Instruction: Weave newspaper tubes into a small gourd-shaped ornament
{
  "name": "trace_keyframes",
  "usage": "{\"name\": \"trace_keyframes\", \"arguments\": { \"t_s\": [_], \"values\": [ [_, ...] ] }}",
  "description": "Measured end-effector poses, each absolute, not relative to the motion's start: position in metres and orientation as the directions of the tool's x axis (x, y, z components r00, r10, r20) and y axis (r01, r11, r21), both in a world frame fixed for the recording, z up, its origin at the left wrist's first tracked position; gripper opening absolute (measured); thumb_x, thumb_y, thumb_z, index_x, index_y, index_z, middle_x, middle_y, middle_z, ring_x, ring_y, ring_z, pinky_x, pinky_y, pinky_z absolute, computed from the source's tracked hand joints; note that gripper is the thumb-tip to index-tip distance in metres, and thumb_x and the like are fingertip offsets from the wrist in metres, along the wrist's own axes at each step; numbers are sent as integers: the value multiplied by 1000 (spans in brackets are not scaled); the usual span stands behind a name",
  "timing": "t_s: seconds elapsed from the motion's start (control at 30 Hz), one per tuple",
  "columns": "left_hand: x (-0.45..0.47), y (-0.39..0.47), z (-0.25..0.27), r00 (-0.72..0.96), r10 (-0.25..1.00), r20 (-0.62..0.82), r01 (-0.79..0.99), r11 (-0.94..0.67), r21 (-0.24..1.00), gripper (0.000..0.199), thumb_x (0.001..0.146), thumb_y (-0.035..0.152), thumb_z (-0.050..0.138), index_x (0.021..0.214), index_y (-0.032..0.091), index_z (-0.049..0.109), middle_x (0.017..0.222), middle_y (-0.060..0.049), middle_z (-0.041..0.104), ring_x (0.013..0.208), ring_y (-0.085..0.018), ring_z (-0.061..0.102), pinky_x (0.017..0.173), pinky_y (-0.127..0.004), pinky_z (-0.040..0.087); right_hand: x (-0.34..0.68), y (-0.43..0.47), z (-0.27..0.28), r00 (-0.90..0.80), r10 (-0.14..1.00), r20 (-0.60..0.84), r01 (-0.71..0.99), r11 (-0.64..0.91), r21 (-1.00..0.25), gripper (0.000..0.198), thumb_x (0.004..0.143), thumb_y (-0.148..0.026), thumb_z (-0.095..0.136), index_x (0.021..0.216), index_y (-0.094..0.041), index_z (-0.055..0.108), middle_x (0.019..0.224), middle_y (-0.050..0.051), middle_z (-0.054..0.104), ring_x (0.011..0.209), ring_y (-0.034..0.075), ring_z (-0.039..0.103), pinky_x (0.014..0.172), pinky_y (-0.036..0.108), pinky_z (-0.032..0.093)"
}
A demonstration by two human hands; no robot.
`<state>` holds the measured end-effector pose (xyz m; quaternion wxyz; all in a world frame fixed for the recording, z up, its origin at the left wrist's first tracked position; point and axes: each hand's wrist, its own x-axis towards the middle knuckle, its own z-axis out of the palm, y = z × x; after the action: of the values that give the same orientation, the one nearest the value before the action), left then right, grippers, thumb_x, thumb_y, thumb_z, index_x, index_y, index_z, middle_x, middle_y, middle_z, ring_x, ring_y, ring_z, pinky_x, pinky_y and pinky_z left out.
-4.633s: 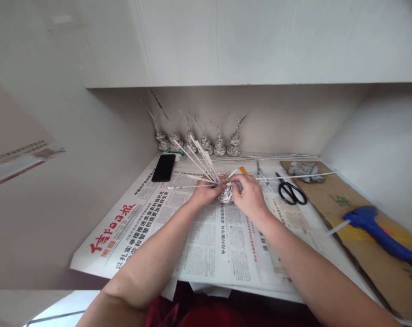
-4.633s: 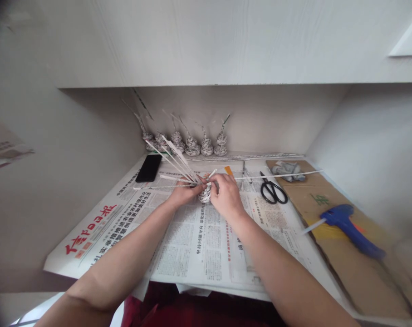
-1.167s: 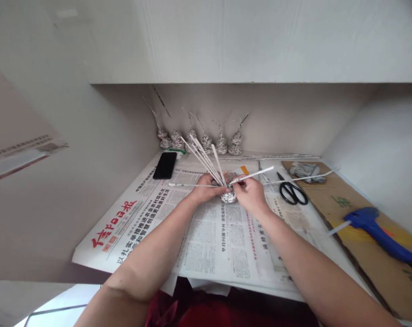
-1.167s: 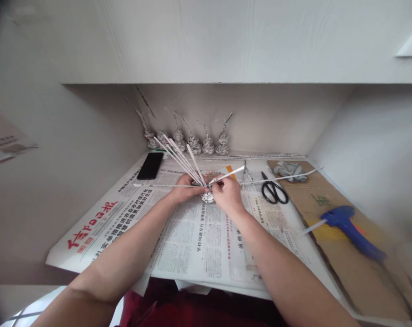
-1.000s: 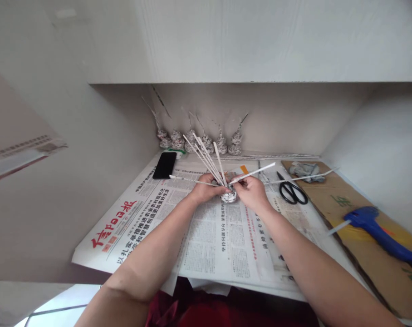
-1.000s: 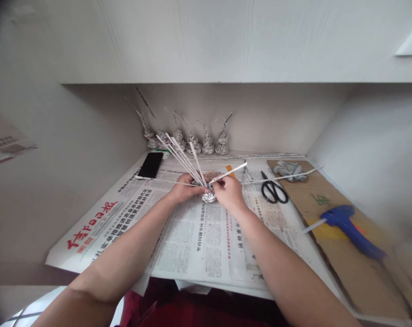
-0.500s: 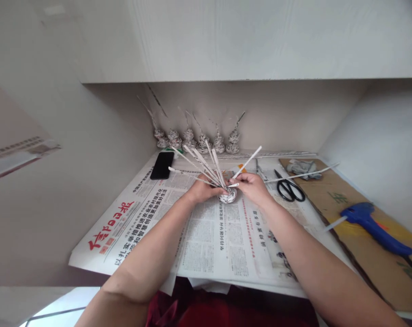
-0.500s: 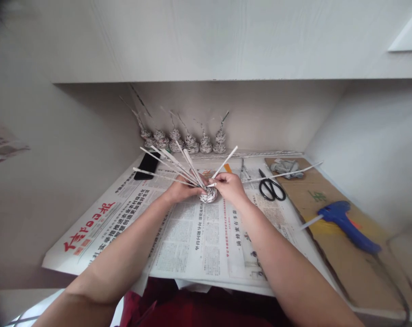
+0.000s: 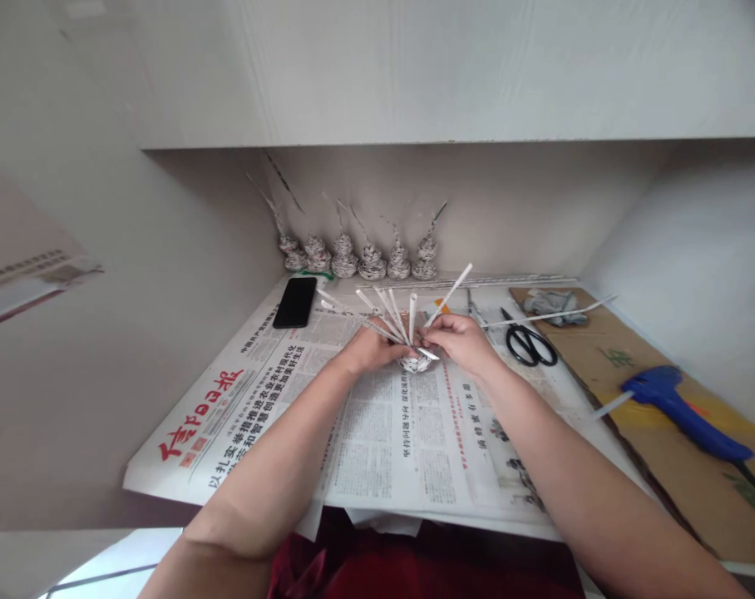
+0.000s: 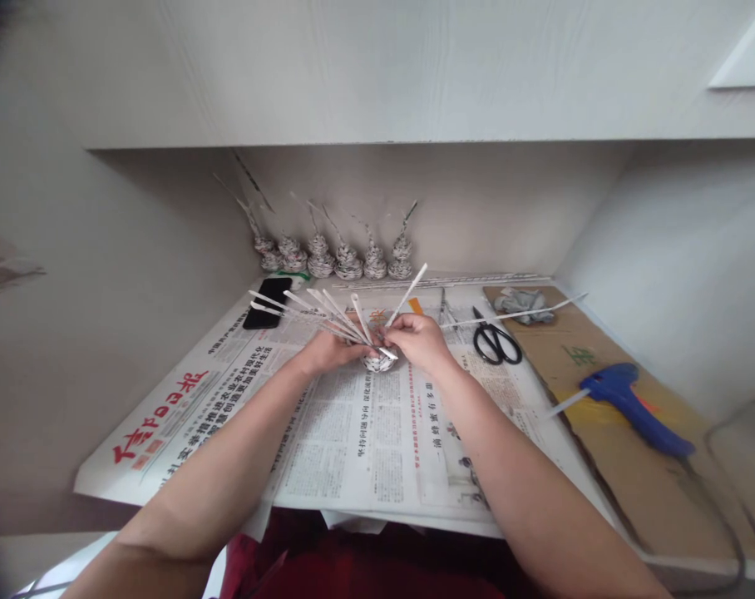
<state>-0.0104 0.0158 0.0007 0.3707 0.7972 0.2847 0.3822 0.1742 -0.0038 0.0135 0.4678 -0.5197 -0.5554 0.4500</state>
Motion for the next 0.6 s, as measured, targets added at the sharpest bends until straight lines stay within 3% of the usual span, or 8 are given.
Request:
{"name": "trace_keyframes", "arguments": {
  "t_s": [0.2,0.4,0.6],
  "values": [
    [-7,15,-2,443,785,432,261,-574,776,25,65,27,81,86,16,75,89,-5,75,87,-21,69,86,-31,52,165,-8,11,41,975,219,284,198,-938,24,67,-42,70,62,-21,60,59,-2,63,53,14,55,53,26,42],
    [-7,11,-1,387,821,420,335,-550,765,28,63,32,82,86,17,75,90,-5,76,89,-23,70,87,-32,52,163,-10,11,78,973,215,246,190,-950,23,68,-44,69,65,-22,64,62,0,68,56,16,59,55,27,46],
    [-5,12,-3,421,806,417,296,-556,776,28,67,33,80,89,16,75,97,-7,75,95,-24,68,90,-32,50,163,-9,9,89,968,234,221,210,-952,18,68,-39,70,67,-21,68,64,1,69,59,17,62,57,27,48]
  ]
}}
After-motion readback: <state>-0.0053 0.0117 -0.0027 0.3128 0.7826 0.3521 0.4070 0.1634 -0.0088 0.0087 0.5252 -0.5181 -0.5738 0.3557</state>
